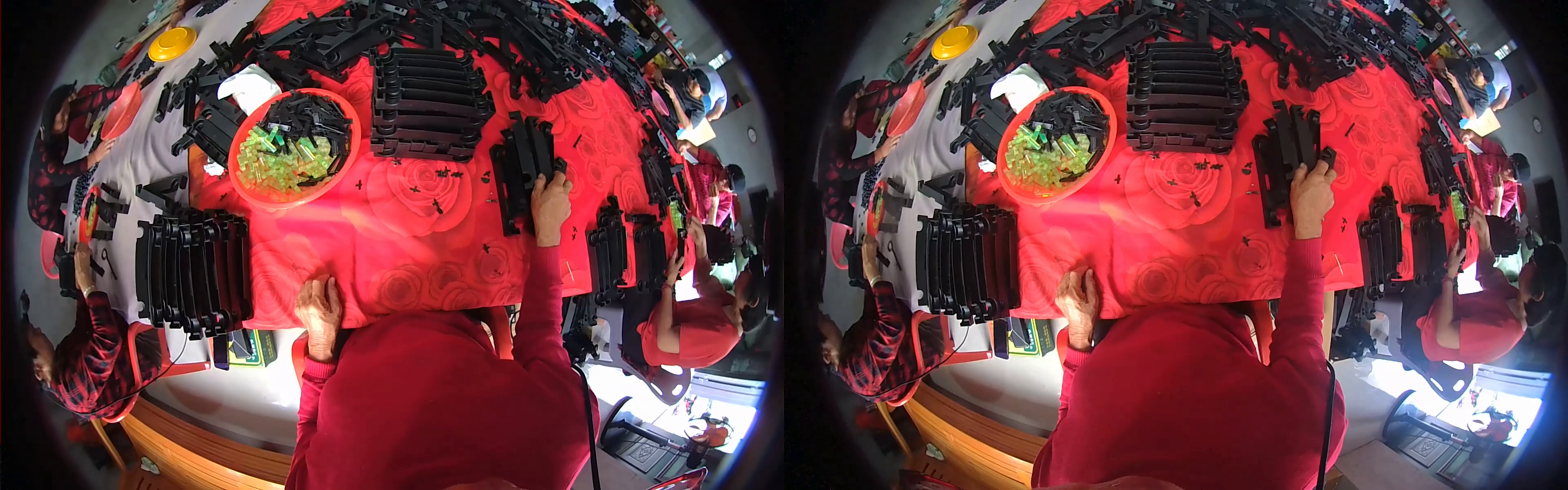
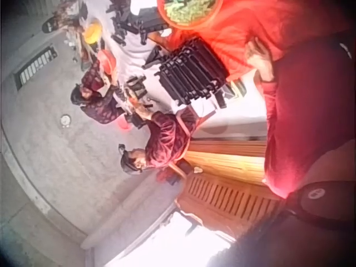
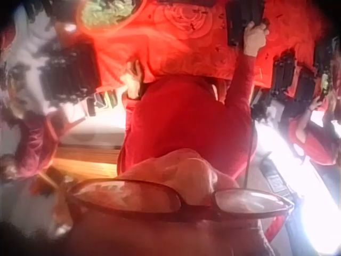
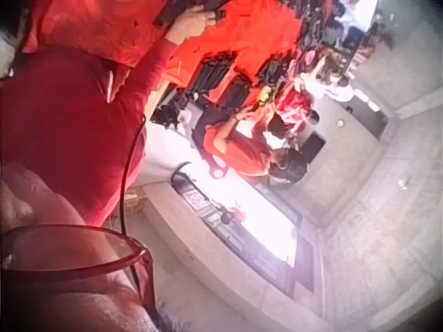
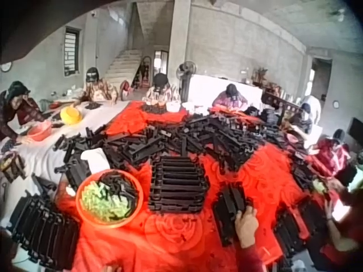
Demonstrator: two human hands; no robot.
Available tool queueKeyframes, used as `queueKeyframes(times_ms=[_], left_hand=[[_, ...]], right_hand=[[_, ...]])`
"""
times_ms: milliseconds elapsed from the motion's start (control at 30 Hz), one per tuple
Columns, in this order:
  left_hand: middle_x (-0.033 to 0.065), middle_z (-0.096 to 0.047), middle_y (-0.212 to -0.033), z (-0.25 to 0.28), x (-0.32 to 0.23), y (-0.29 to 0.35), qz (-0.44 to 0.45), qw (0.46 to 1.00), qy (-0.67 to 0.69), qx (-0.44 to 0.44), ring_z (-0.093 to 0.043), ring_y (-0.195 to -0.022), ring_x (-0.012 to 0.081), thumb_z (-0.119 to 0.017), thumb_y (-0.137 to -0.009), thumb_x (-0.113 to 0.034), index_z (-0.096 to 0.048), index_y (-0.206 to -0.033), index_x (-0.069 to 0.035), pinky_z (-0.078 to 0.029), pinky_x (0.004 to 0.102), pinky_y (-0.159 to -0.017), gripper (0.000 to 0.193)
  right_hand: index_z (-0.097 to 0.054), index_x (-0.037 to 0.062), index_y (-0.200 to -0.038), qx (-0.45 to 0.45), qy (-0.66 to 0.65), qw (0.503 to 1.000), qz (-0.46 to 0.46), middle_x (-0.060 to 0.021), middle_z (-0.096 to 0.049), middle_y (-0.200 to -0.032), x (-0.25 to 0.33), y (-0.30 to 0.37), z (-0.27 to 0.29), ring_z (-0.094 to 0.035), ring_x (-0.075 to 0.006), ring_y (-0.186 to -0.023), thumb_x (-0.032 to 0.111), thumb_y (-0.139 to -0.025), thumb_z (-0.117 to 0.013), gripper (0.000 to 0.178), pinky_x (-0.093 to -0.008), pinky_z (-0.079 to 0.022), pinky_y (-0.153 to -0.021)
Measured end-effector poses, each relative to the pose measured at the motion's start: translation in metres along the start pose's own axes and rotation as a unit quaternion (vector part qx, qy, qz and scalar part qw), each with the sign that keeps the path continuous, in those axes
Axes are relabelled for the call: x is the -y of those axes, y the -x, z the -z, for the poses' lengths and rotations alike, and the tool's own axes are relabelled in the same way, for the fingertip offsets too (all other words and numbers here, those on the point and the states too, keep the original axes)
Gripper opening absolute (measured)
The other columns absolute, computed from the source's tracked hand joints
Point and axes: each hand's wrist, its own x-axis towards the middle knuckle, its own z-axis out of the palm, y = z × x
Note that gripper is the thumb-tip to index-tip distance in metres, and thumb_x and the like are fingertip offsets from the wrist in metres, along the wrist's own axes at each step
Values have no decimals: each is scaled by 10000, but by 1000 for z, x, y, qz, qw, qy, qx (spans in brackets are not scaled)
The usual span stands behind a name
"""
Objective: The person assembles plastic components by taking small pins from a bowl and inserting them into black plastic parts by hand, then stacks the assembled pieces on the table.
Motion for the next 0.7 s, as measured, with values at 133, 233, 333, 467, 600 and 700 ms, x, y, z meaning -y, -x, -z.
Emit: queueKeyframes(times_ms=[133, 233, 333, 467, 600, 700], left_hand=[[131, -564, -714, 0, -3, -1, 0, 1000, 9, -5, -563, -634, 316, -627, -813, -109, -613, -845, -48, -445, 410, -562, 70], [130, -561, -710, 1, -2, 0, -1, 1000, 8, -4, -562, -629, 315, -627, -814, -110, -611, -844, -50, -445, 409, -559, 69], [129, -559, -708, 0, -3, -1, 0, 1000, 11, -4, -561, -625, 315, -627, -815, -112, -609, -841, -51, -444, 408, -557, 68], [128, -562, -716, 1, -2, 0, -3, 1000, 5, -4, -563, -627, 313, -629, -813, -112, -608, -836, -53, -448, 404, -561, 67], [118, -573, -723, 5, -3, 3, 22, 1000, -19, 2, -570, -642, 300, -631, -809, -110, -607, -830, -57, -456, 395, -575, 62], [114, -570, -708, 4, -2, 0, 9, 1000, -7, -2, -569, -641, 295, -636, -801, -101, -607, -823, -58, -457, 392, -575, 56]], right_hand=[[-462, -1, -1070, 65, 23, 998, -1, -229, -590, -959, -7, -4, -3, -630, -413, -774, 345, -850, -579, 427, -497, -504, -644], [-509, 1, -1050, 97, 31, 995, -16, -229, -623, -939, -9, -13, -5, -637, -398, -787, 362, -817, -623, 445, -482, -505, -670], [-572, 1, -1012, 134, -9, 991, -4, -211, -651, -878, -14, -18, 5, -643, -372, -804, 373, -779, -665, 448, -465, -504, -691], [-622, -14, -967, 165, -22, 985, -38, -226, -657, -874, -15, -23, 8, -642, -363, -840, 391, -762, -671, 457, -441, -498, -706], [-607, -27, -920, -43, -305, 947, -96, -48, -568, -654, -13, -2, 0, -505, -114, -575, 269, -759, -747, 365, -265, -425, -543], [-597, -17, -941, -31, -414, 909, -35, 5, -478, -635, 21, 30, 26, -403, -64, -571, 182, -764, -748, 306, -226, -360, -506]])
